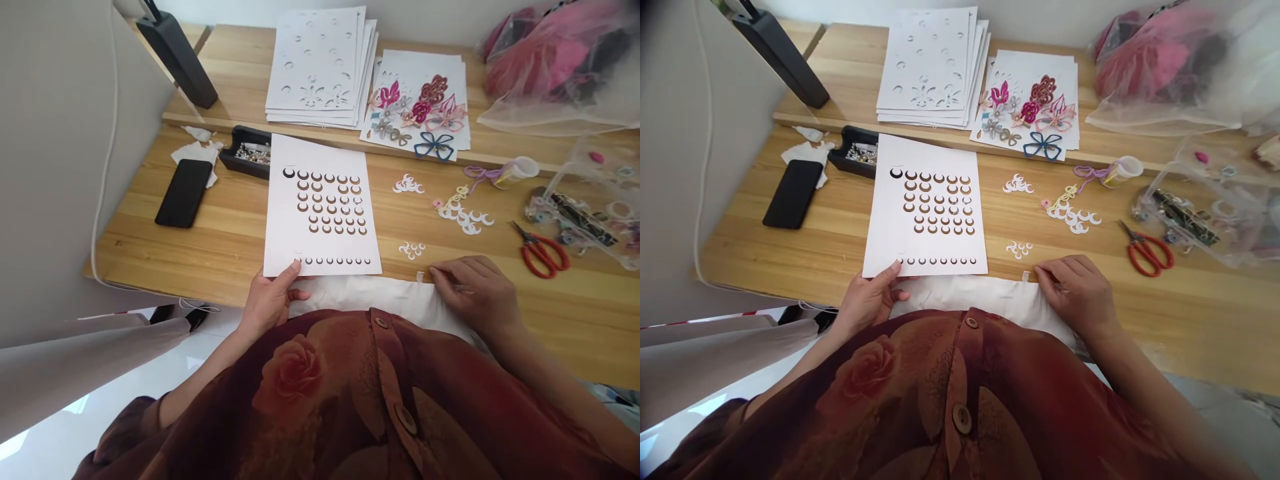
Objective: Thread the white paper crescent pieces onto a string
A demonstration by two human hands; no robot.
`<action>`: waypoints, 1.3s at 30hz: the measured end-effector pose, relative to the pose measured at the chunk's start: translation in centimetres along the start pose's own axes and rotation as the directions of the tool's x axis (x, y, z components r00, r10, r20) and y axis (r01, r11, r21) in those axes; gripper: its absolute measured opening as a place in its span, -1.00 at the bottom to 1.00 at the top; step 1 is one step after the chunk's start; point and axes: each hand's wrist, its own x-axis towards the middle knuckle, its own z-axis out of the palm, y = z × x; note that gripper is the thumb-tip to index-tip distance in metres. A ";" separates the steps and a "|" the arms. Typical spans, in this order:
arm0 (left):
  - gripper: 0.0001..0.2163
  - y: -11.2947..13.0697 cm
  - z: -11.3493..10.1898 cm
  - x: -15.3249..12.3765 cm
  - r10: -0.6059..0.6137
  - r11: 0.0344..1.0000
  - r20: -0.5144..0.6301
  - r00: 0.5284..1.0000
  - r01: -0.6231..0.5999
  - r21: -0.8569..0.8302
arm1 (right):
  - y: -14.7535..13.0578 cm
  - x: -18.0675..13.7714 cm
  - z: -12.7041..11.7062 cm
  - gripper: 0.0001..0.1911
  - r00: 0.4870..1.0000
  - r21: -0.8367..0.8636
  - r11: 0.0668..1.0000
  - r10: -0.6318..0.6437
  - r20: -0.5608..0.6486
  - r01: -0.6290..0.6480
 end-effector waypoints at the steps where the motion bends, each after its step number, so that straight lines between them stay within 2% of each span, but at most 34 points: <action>1: -0.56 0.1 0.0 -0.1 0.009 1.000 -0.010 1.000 -0.009 -0.006 | -0.2 0.3 0.0 -0.92 1.000 0.011 1.000 0.020 -0.002 -0.020; 5: -0.61 0.7 0.4 -0.1 0.002 0.997 -0.052 0.999 -0.006 -0.081 | -1.9 1.7 -0.1 -0.89 0.986 0.123 0.979 0.166 -0.007 -0.164; 7: -0.66 0.9 0.5 0.1 -0.016 0.992 -0.075 0.997 0.006 -0.130 | -3.3 2.6 -0.2 -0.88 0.954 0.272 0.914 0.292 0.069 -0.299; 8: -0.69 0.9 0.6 0.2 -0.025 0.988 -0.083 0.996 0.012 -0.152 | -4.0 3.2 -0.3 -0.87 0.921 0.366 0.845 0.358 0.150 -0.388; 9: -0.70 1.0 0.5 0.3 -0.032 0.985 -0.086 0.996 0.017 -0.171 | -4.7 3.8 -0.3 -0.84 0.875 0.462 0.743 0.414 0.252 -0.485; 11: -0.72 1.2 0.4 0.4 -0.044 0.981 -0.075 0.996 0.029 -0.194 | -5.9 5.0 -0.3 -0.73 0.752 0.601 0.453 0.427 0.502 -0.659; 13: -0.73 1.3 0.2 0.5 -0.054 0.978 -0.062 0.997 0.041 -0.205 | -6.6 6.1 0.0 -0.62 0.625 0.619 0.142 0.335 0.705 -0.773; 14: -0.73 1.4 0.0 0.4 -0.061 0.977 -0.057 0.997 0.048 -0.208 | -6.9 6.6 0.3 -0.59 0.578 0.599 0.014 0.280 0.766 -0.801; 16: -0.73 1.4 -0.2 0.3 -0.076 0.975 -0.051 0.996 0.064 -0.211 | -7.4 7.4 1.1 -0.61 0.525 0.555 -0.170 0.195 0.829 -0.814; 19: -0.69 1.2 -0.6 0.2 -0.084 0.977 -0.046 0.995 0.073 -0.199 | -8.1 8.4 2.4 -0.70 0.510 0.533 -0.335 0.160 0.845 -0.777; 22: -0.64 1.1 -1.1 0.0 -0.071 0.983 -0.048 0.996 0.062 -0.175 | -8.7 9.0 3.4 -0.73 0.524 0.550 -0.401 0.184 0.832 -0.733; 29: -0.71 1.6 -1.5 -0.3 0.002 0.992 -0.070 0.998 -0.010 -0.123 | -8.9 8.8 4.0 -0.62 0.634 0.655 -0.383 0.199 0.747 -0.651; 32: -0.68 1.8 -1.3 -0.4 0.041 0.996 -0.094 0.995 -0.049 -0.080 | -8.9 8.7 3.9 -0.60 0.673 0.688 -0.384 0.197 0.713 -0.616; 35: -0.62 1.8 -1.1 -0.3 0.065 0.997 -0.114 0.991 -0.070 -0.035 | -8.9 8.7 3.7 -0.59 0.689 0.702 -0.348 0.186 0.701 -0.621; 39: -0.60 1.9 -1.1 -0.3 0.105 0.994 -0.119 0.987 -0.102 0.030 | -8.7 8.5 3.8 -0.56 0.708 0.731 -0.245 0.190 0.680 -0.637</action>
